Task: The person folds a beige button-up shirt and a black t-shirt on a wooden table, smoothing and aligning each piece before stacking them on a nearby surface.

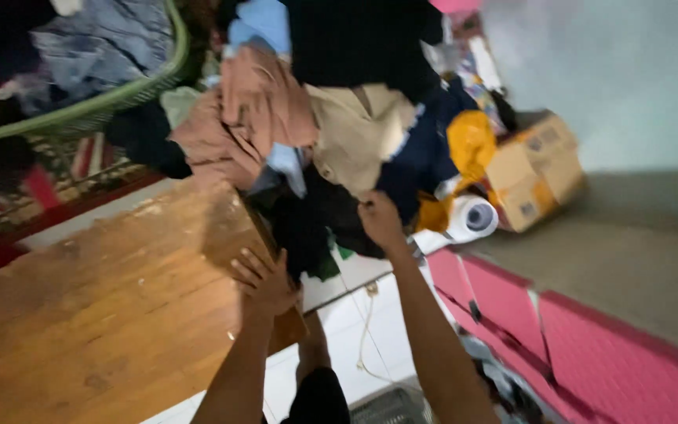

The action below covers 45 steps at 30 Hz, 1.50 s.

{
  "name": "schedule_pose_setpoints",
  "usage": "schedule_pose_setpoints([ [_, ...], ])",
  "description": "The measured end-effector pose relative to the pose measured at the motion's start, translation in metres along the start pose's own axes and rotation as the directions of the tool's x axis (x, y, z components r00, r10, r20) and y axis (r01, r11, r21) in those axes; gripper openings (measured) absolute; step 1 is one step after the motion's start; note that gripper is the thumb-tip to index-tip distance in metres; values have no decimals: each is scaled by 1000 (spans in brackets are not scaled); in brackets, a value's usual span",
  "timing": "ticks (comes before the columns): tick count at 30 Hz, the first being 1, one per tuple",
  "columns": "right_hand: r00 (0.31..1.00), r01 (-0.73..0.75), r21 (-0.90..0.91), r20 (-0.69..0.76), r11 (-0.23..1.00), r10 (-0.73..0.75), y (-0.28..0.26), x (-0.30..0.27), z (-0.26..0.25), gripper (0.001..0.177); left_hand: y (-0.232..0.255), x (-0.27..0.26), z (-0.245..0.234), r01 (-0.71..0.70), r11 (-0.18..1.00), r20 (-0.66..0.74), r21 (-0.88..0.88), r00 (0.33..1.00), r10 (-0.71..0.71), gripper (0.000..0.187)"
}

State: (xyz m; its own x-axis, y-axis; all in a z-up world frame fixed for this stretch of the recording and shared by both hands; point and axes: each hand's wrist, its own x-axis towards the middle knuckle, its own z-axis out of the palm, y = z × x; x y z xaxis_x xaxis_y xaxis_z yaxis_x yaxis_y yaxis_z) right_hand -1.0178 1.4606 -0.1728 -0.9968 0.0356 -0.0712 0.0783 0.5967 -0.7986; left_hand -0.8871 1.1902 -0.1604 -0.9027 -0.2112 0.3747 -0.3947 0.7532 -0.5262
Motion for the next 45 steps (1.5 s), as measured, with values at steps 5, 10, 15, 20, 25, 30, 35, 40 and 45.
schedule_pose_setpoints([
  [5, 991, -103, -50, 79, 993, 107, -33, 129, 19, 74, -41, 11, 18, 70, 715, 703, -696, 273, 657, 130],
  [10, 962, -207, -103, 160, 973, 221, -15, 146, 46, 96, -42, 38, -8, 37, 747, 736, -664, 206, 645, 116],
  [15, 990, -121, -194, -93, 974, 105, -9, 94, 35, 33, -45, 43, -18, -84, 776, 751, -626, 205, 628, 116],
  [20, 879, -84, -220, -475, 972, -31, -1, 45, -29, 30, -21, -3, 11, -265, 858, 591, -440, 634, 499, 119],
  [25, 751, 241, -74, -618, 968, -235, -135, -1, -145, 41, -33, 26, 1, 23, 795, 752, -606, 344, 563, 124],
  [30, 748, 310, 33, -625, 950, -222, -221, -71, -196, 45, -56, 42, 11, 538, 357, 556, -763, 267, 787, 134],
  [35, 799, 377, 122, -544, 918, -257, -313, -161, -203, 50, -97, 92, -96, 674, 124, 460, -728, 346, 818, 105],
  [40, 836, 454, 240, -447, 858, -317, -368, -222, -163, 52, -263, 98, -284, 923, -383, 487, -45, 355, 798, 76],
  [45, 817, 497, 104, -391, 861, -424, -467, -264, -126, 47, -310, 66, -160, 771, -341, 550, -538, 628, 551, 56],
])
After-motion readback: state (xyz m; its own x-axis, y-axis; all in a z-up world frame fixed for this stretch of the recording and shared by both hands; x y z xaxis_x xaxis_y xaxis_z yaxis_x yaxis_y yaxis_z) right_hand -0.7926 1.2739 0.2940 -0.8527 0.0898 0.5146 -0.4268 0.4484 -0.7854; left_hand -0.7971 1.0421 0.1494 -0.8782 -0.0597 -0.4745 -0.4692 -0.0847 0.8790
